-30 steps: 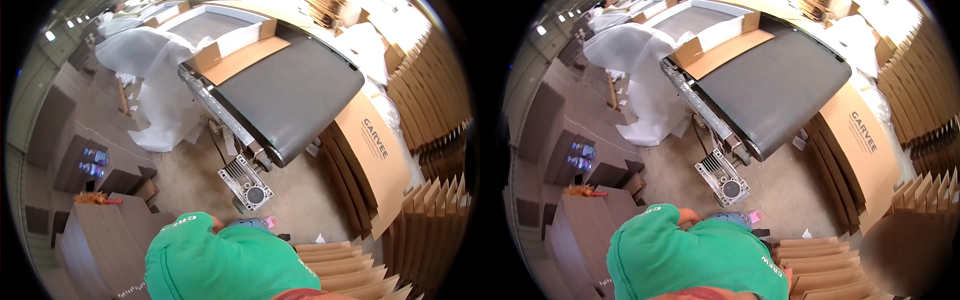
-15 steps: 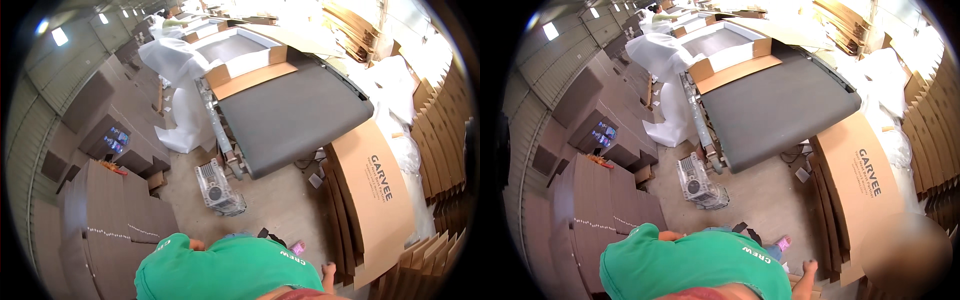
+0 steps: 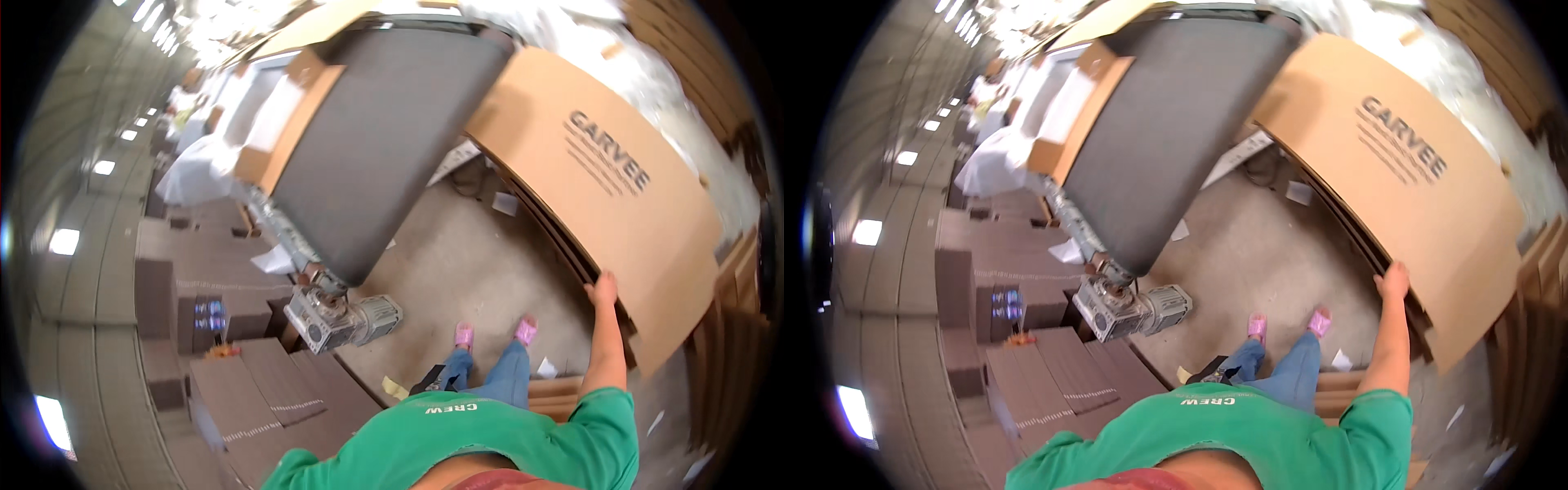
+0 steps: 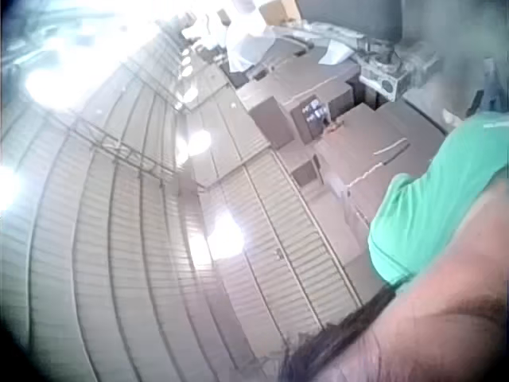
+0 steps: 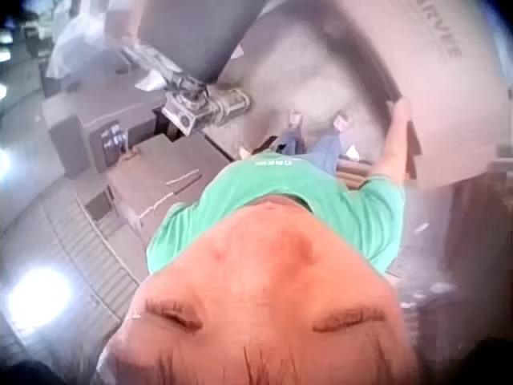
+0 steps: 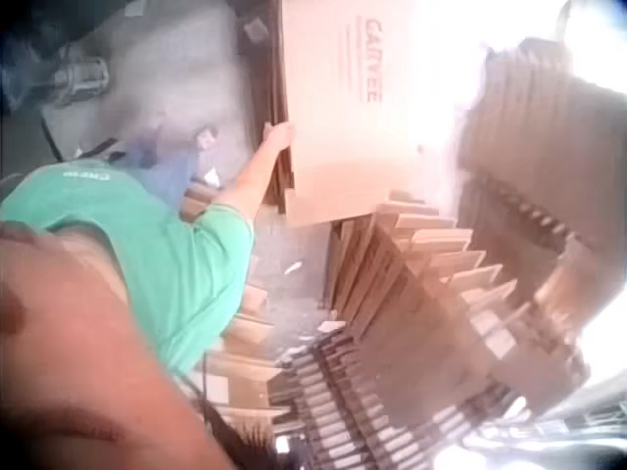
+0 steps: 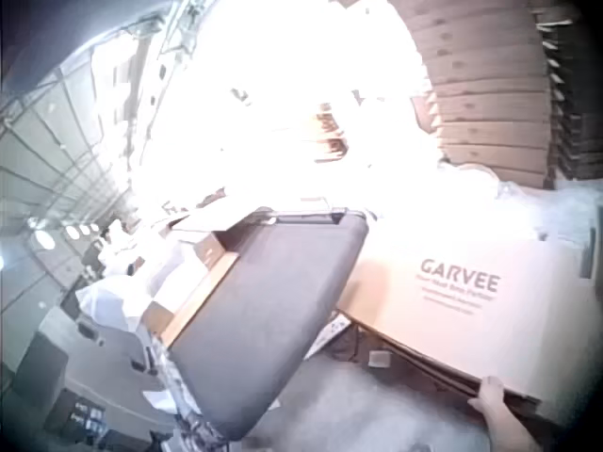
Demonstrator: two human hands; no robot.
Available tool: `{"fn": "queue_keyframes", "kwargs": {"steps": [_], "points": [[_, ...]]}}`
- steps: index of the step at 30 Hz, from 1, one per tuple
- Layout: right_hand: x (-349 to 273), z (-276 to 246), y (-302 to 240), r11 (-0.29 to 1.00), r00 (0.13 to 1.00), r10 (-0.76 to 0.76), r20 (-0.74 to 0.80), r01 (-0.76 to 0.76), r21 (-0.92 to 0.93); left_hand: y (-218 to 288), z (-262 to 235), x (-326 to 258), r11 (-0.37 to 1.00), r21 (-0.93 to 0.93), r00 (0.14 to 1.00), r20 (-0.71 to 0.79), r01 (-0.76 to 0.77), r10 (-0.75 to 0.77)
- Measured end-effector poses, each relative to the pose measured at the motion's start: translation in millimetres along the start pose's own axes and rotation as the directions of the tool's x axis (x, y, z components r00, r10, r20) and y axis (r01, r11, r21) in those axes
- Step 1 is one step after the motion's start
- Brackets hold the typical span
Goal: The person places a large wood-patterned panel into a white foam insert inside a cardboard box on a conveyor line and then covers the panel with a sheet of white protective foam.
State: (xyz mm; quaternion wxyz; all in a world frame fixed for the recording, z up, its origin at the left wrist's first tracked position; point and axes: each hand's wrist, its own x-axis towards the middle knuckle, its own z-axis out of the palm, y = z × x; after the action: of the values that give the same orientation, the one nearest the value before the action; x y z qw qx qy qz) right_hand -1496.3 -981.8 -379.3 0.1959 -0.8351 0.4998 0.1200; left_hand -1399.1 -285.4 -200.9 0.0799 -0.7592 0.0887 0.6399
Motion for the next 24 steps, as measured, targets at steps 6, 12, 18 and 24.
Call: {"fn": "queue_keyframes", "kwargs": {"steps": [6, 12, 18, 24], "points": [[39.4, 37.3, -1.7, 0.997, 0.999, 0.012, 0.034, -0.01, -0.079, 9.2, 2.9, -22.3, 0.993, -0.053, 0.994, 0.021, 0.108, -0.107], [100.9, 98.5, -8.1, 0.976, 0.98, -0.103, 0.171, 0.133, -0.172, 19.2, 45.4, -48.9, 0.978, -0.152, 0.989, 0.042, 0.144, -0.14], [130.4, 124.9, 79.4, 0.924, 0.957, -0.28, 0.077, 0.291, -0.25, 43.2, 69.1, -36.2, 0.988, -0.145, 0.996, 0.075, 0.056, -0.045], [120.7, 27.6, 175.7, 0.901, 0.972, -0.054, 0.23, 0.147, -0.409, 60.9, 37.0, -3.8, 0.994, -0.096, 0.997, -0.044, 0.057, -0.062]]}}
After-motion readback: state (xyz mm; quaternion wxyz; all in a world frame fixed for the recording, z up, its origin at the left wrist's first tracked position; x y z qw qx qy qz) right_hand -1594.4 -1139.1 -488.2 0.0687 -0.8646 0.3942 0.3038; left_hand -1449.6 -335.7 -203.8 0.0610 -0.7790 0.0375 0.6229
